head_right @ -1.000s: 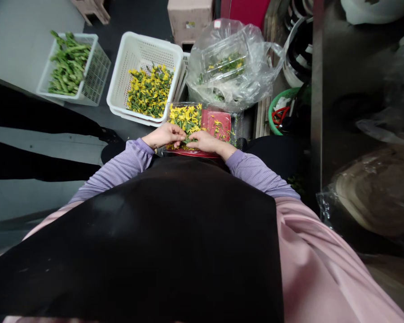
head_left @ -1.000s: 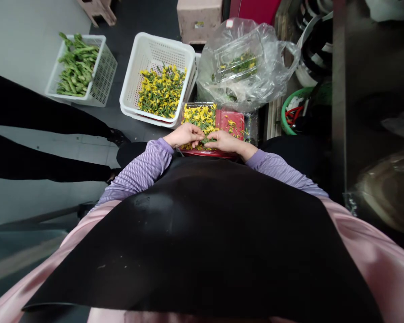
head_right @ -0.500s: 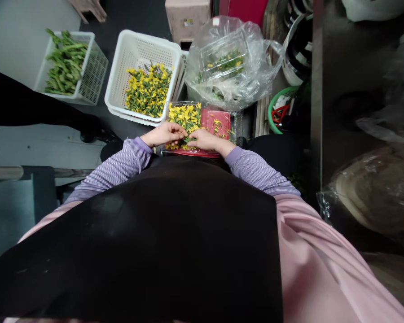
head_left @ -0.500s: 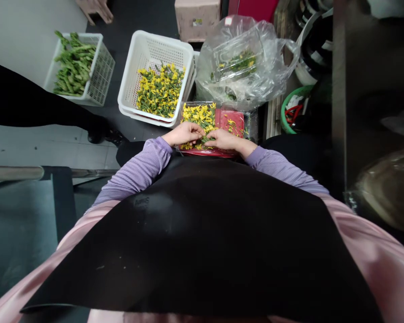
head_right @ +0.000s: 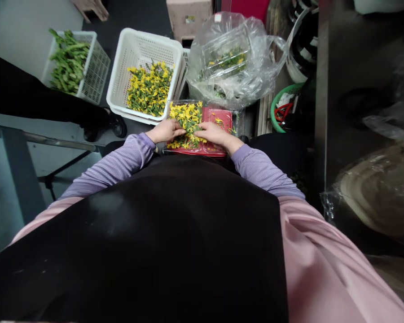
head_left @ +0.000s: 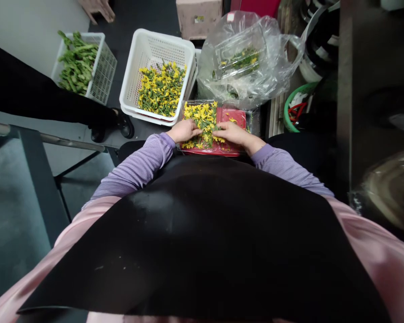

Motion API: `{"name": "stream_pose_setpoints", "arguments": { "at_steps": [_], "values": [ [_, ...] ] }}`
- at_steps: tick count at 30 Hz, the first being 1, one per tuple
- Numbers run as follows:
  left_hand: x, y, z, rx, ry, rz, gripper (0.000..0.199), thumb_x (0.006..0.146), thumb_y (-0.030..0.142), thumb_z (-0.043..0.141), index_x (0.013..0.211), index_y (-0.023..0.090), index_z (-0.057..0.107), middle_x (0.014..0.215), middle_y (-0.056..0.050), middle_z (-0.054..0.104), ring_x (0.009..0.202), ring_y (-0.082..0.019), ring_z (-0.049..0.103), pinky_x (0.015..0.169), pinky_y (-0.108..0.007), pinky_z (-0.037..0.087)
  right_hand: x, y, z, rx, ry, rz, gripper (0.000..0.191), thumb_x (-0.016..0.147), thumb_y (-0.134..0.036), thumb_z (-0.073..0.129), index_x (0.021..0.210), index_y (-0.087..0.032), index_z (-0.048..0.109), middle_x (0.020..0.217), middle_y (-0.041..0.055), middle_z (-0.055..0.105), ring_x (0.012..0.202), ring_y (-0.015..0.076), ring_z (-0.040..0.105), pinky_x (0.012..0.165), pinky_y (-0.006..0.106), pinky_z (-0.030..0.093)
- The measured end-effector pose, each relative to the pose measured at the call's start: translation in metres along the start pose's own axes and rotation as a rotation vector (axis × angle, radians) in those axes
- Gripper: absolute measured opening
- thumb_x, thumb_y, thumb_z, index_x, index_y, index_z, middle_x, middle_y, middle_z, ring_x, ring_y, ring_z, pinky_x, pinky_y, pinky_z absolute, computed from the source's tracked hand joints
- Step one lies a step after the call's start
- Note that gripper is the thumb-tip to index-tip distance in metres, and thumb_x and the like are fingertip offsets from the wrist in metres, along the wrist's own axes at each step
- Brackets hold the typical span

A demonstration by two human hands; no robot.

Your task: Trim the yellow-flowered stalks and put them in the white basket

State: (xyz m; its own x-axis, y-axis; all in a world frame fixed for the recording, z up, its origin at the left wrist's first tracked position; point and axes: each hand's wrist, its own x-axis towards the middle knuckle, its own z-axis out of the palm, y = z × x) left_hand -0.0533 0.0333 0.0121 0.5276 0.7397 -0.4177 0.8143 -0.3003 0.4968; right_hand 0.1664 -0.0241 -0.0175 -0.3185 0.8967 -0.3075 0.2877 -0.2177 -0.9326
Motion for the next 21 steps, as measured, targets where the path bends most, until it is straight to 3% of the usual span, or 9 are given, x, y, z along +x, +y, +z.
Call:
{"name": "stream_pose_setpoints", "arguments": {
  "at_steps": [4, 7, 9, 12, 15, 18, 21],
  "values": [
    [0.0, 0.017, 0.022, 0.433, -0.037, -0.108, 0.036, 0.097, 0.034, 0.063, 0.11, 0.005, 0.08, 0.118, -0.023, 0.074, 0.118, -0.032, 0.069, 0.099, -0.034, 0.05, -0.012, 0.009, 0.0, 0.446, 0.08, 0.169, 0.023, 0.084, -0.033, 0.074, 0.08, -0.021, 0.055, 0.06, -0.0041, 0.047, 0.052, 0.0107, 0.036, 0.048, 0.025, 0.029],
    [0.006, 0.028, 0.035, 0.491, -0.111, -0.153, 0.037, 0.099, 0.024, 0.054, 0.116, 0.001, 0.078, 0.12, -0.028, 0.074, 0.12, -0.037, 0.07, 0.1, -0.041, 0.051, -0.014, 0.007, 0.003, 0.654, 0.044, 0.258, 0.027, 0.086, -0.034, 0.072, 0.078, -0.022, 0.049, 0.062, -0.0032, 0.049, 0.049, 0.0091, 0.035, 0.043, 0.023, 0.023],
    [0.013, 0.027, 0.037, 0.449, -0.092, -0.196, 0.035, 0.097, 0.02, 0.055, 0.117, 0.001, 0.078, 0.118, -0.029, 0.075, 0.118, -0.037, 0.071, 0.097, -0.041, 0.053, -0.013, 0.006, 0.005, 0.733, -0.001, 0.318, 0.032, 0.087, -0.035, 0.073, 0.077, -0.022, 0.046, 0.061, -0.0037, 0.048, 0.047, 0.008, 0.034, 0.041, 0.022, 0.02],
    [0.022, 0.018, 0.033, 0.268, -0.029, -0.282, 0.025, 0.087, 0.027, 0.071, 0.1, 0.008, 0.08, 0.095, -0.02, 0.078, 0.101, -0.03, 0.075, 0.087, -0.032, 0.054, -0.013, 0.007, 0.008, 0.754, 0.02, 0.366, 0.036, 0.085, -0.033, 0.079, 0.078, -0.022, 0.045, 0.06, -0.0046, 0.049, 0.046, 0.0076, 0.038, 0.042, 0.021, 0.024],
    [0.021, 0.019, 0.03, -0.063, 0.04, -0.319, 0.011, 0.084, 0.024, 0.074, 0.081, 0.013, 0.075, 0.065, -0.006, 0.068, 0.071, -0.018, 0.069, 0.072, -0.025, 0.052, -0.012, 0.008, 0.015, 0.658, 0.111, 0.343, 0.037, 0.076, -0.03, 0.086, 0.08, -0.022, 0.05, 0.061, -0.0042, 0.054, 0.047, 0.0085, 0.044, 0.044, 0.021, 0.031],
    [0.004, 0.033, 0.036, -0.469, 0.172, -0.3, 0.01, 0.088, 0.017, 0.066, 0.079, 0.014, 0.069, 0.058, 0.003, 0.058, 0.054, -0.009, 0.055, 0.061, -0.022, 0.046, -0.014, 0.006, 0.026, 0.469, 0.183, 0.259, 0.036, 0.067, -0.033, 0.089, 0.08, -0.021, 0.057, 0.06, -0.0041, 0.056, 0.051, 0.0107, 0.048, 0.05, 0.023, 0.037],
    [-0.011, 0.043, 0.048, -0.739, 0.183, -0.265, 0.015, 0.089, 0.019, 0.067, 0.075, 0.018, 0.062, 0.059, 0.005, 0.056, 0.051, -0.008, 0.051, 0.055, -0.022, 0.043, -0.015, 0.007, 0.034, 0.21, 0.248, 0.184, 0.033, 0.061, -0.037, 0.083, 0.084, -0.02, 0.068, 0.072, 0.0009, 0.068, 0.066, 0.0159, 0.058, 0.065, 0.028, 0.045]
  ]
}}
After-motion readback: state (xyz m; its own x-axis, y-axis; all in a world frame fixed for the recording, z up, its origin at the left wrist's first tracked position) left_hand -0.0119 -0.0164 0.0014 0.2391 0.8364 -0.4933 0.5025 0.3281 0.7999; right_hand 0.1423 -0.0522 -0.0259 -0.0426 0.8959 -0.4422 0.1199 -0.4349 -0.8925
